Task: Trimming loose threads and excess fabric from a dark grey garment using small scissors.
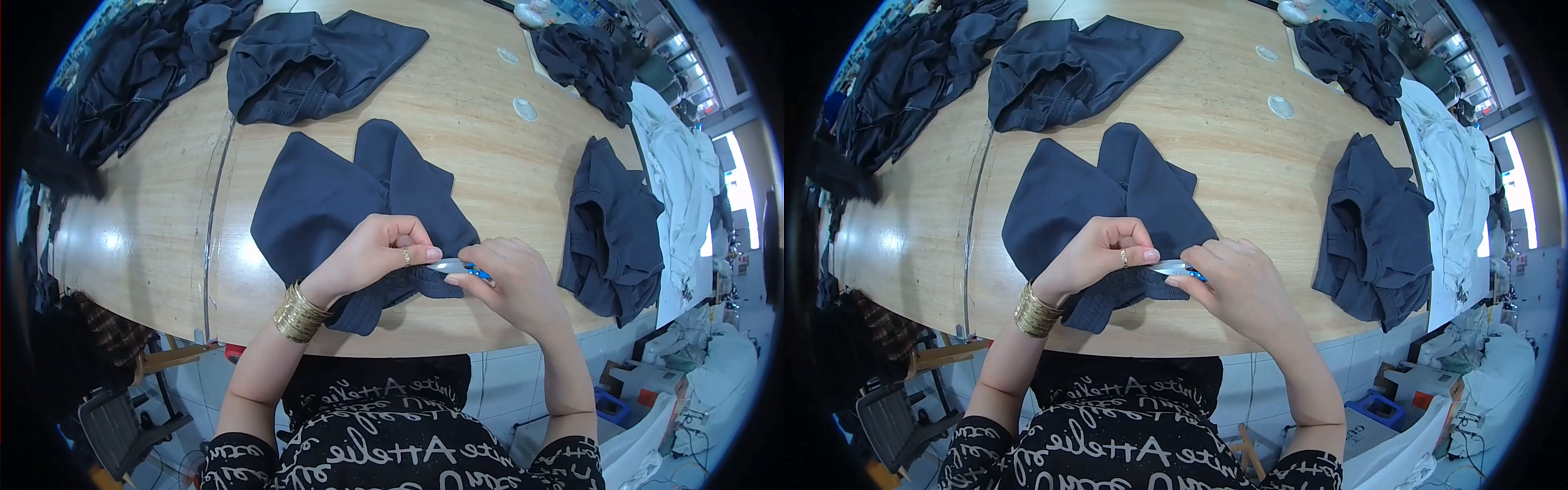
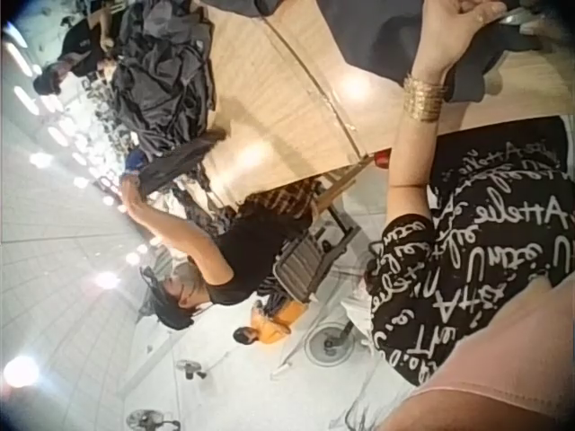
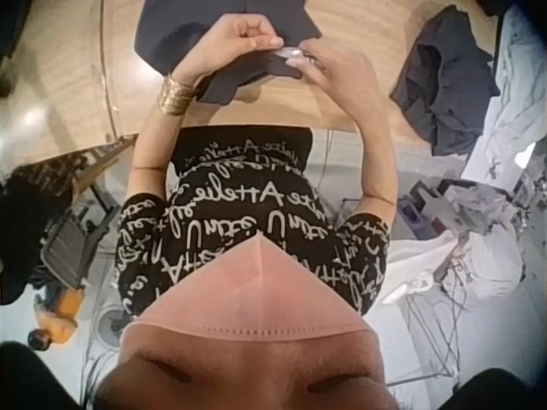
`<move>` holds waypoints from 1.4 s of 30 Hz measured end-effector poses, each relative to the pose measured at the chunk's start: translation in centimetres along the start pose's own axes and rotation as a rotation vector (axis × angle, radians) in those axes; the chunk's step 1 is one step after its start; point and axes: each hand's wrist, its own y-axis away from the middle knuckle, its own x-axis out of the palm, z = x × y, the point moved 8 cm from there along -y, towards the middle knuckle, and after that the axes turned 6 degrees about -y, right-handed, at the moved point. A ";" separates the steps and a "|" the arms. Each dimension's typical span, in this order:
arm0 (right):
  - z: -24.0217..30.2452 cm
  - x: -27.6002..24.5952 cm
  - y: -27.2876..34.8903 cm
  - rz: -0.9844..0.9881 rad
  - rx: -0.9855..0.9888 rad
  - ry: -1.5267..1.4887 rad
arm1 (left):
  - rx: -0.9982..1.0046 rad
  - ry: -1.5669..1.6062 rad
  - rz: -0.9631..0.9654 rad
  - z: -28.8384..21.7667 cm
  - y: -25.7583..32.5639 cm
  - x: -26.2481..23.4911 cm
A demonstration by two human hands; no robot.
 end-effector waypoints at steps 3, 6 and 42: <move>0.1 0.2 0.0 0.027 -0.006 0.024 | 0.004 -0.012 0.006 -0.1 0.1 0.0; 0.0 0.1 0.0 0.038 -0.007 0.037 | 0.057 -0.020 -0.037 -0.9 0.5 -0.3; 1.0 1.7 4.4 -0.274 0.376 -0.381 | 0.227 -0.490 -0.229 -4.4 3.9 0.3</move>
